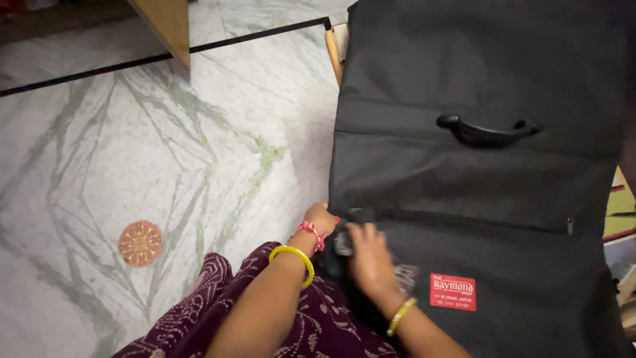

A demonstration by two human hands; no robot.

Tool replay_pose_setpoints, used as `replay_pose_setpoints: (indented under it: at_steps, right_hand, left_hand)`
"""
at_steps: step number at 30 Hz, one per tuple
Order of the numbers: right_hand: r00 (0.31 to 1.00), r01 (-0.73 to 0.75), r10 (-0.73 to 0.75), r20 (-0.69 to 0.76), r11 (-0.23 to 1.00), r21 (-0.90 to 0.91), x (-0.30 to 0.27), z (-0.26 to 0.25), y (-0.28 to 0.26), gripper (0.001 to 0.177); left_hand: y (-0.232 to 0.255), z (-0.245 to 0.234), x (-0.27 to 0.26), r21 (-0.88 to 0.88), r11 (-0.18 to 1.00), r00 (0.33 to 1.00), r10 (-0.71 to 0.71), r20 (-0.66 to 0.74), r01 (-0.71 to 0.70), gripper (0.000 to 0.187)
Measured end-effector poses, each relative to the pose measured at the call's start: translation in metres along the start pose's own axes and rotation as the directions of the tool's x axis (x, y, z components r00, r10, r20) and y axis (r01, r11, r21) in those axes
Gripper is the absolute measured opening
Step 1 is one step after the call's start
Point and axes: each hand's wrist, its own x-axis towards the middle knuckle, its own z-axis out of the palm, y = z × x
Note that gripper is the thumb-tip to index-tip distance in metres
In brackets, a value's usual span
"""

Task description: The person wipes the exterior of a black suitcase with a patterned cloth. They systematically clean the top, sides, and handle area while the suitcase remains on a wooden surface.

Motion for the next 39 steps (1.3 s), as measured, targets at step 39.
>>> replay_pose_setpoints:
  at_steps: [39]
  right_hand:
    - [0.797, -0.298, 0.284, -0.534, 0.953, 0.062, 0.085, -0.063, 0.193, 0.047]
  left_hand:
    - [0.104, -0.03, -0.01, -0.513, 0.858, 0.966, -0.107, -0.235, -0.03, 0.048]
